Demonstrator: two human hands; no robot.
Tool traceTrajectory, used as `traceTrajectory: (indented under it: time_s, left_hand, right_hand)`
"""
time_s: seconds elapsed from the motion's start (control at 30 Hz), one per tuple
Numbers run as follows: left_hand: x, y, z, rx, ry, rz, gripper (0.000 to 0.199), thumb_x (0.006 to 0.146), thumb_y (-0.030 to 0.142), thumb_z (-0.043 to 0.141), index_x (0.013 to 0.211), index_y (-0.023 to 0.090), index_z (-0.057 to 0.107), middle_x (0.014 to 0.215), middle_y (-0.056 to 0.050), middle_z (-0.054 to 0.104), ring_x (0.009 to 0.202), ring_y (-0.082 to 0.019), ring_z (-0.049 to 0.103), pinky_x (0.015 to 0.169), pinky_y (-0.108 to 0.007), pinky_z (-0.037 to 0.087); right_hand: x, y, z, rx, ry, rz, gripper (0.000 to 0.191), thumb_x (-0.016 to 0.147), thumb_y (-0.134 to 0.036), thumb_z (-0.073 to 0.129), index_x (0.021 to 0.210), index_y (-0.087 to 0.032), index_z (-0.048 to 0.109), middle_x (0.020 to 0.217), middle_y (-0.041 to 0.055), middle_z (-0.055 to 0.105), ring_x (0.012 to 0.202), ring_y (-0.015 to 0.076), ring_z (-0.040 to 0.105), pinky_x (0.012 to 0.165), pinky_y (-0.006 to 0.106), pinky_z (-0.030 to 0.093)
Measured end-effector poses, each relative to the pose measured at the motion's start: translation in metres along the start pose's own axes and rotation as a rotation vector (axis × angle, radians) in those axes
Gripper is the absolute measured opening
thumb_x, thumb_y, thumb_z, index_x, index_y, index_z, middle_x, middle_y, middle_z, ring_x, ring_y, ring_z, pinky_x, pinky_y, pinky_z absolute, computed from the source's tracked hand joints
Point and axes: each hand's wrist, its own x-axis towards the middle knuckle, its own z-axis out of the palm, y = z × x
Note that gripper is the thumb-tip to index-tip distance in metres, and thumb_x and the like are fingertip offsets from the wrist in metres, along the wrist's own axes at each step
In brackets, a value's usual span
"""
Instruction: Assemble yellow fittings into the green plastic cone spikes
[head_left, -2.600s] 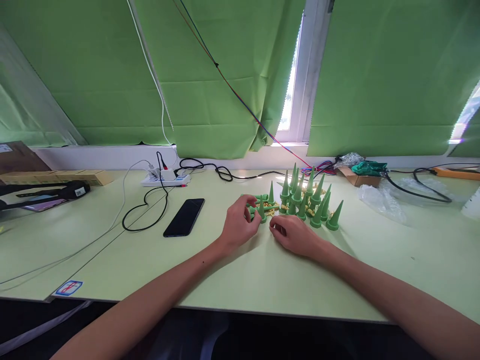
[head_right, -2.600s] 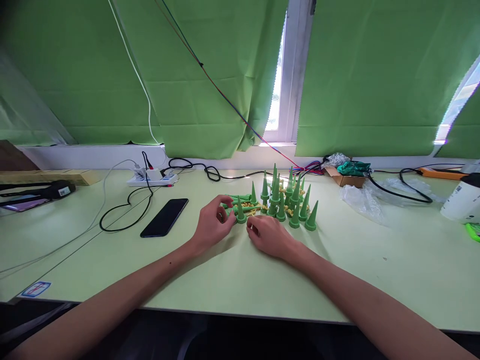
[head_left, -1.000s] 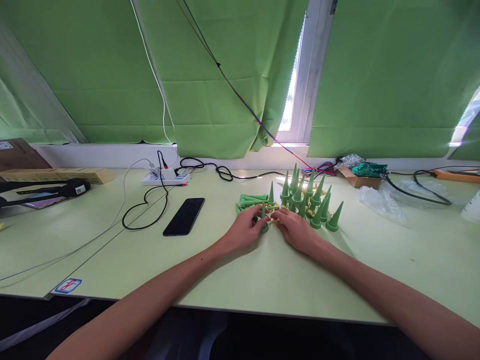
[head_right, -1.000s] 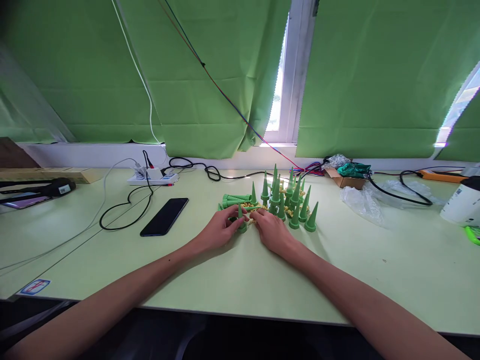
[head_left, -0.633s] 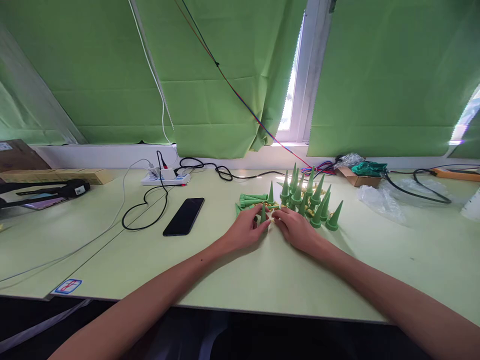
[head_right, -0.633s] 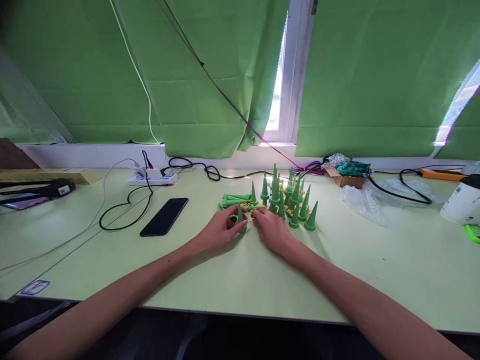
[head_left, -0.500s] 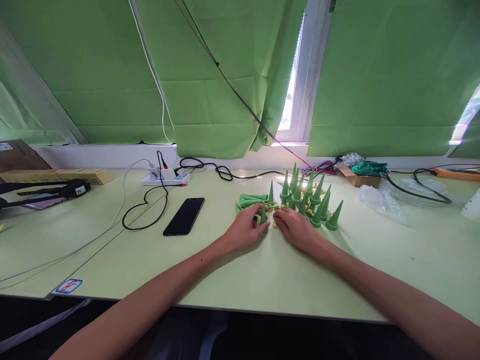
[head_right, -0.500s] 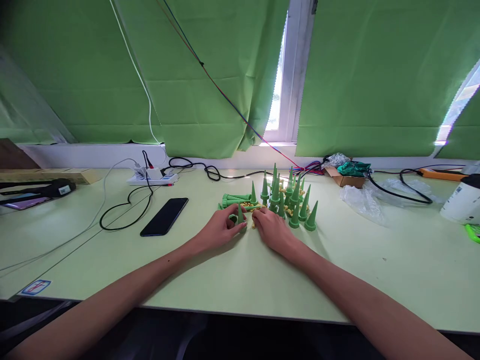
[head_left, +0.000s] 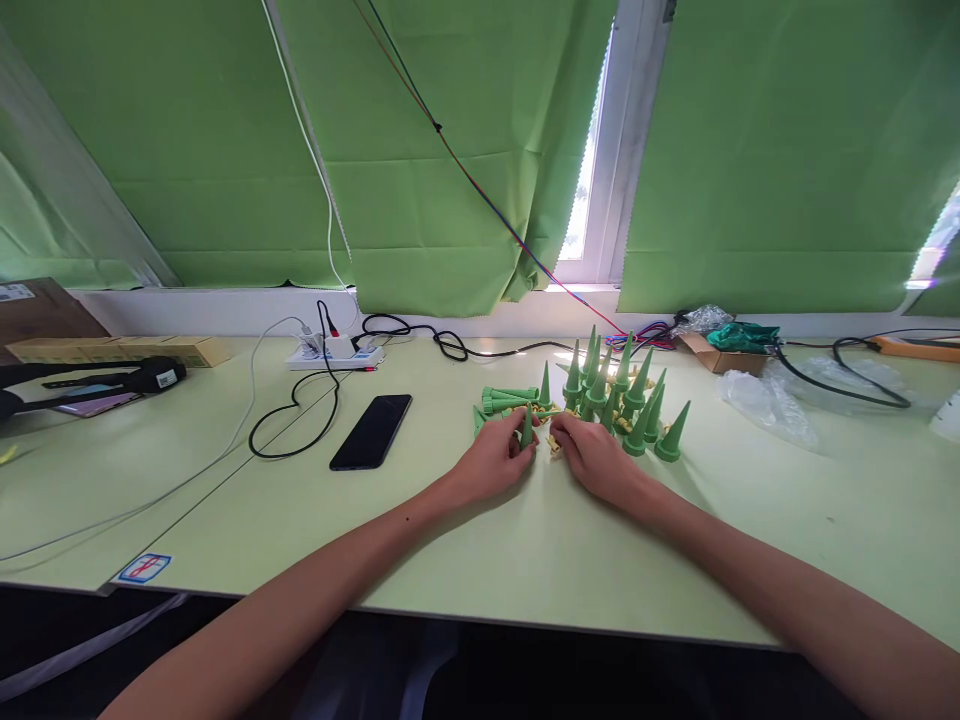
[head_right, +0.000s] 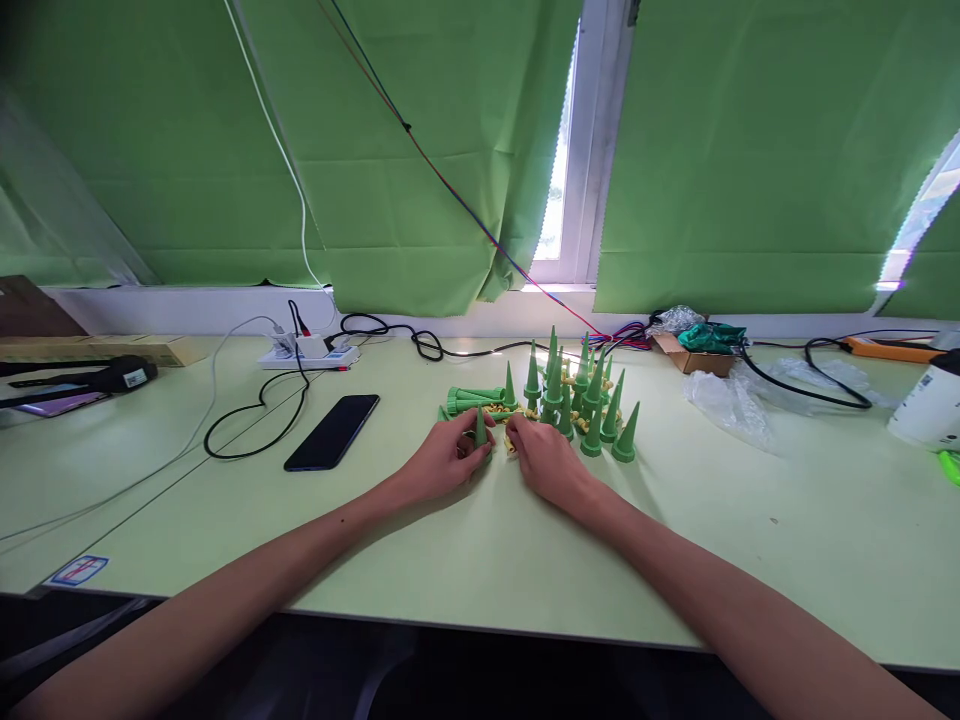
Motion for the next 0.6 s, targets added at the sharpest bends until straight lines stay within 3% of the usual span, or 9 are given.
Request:
traceTrajectory:
  time_s: [0.1,0.27,0.6]
  left_hand:
    - [0.000,0.002,-0.001,-0.042,0.034,0.004,0.016,0.088,0.027,0.056,0.102,0.018,0.057,0.084,-0.002,0.064,0.054,-0.010,0.049,0.050,-0.022,0.037]
    - [0.000,0.007,-0.001,-0.181,0.027,-0.088,0.020,0.094,0.040,0.052,0.096,0.020,0.053,0.056,0.005,0.050,0.043,-0.011,0.046,0.043,-0.022,0.032]
    - [0.000,0.008,0.000,-0.371,-0.017,-0.159,0.034,0.093,0.053,0.056,0.091,0.019,0.054,0.047,0.007,0.045,0.036,-0.009,0.044,0.038,-0.022,0.032]
  right_hand:
    - [-0.001,-0.002,0.001,0.091,0.042,-0.038,0.018,0.102,-0.023,0.035,0.094,-0.021,0.051,0.076,0.0025,0.061,0.063,0.0169,0.052,0.063,0.029,0.038]
    - [-0.002,-0.007,0.000,0.145,0.096,-0.071,0.019,0.102,-0.024,0.035,0.094,-0.021,0.052,0.077,0.0022,0.060,0.063,0.0165,0.050,0.063,0.028,0.039]
    - [-0.001,-0.014,-0.003,0.178,0.124,-0.125,0.019,0.102,-0.022,0.037,0.093,-0.021,0.053,0.078,0.0029,0.062,0.064,0.0162,0.052,0.063,0.027,0.039]
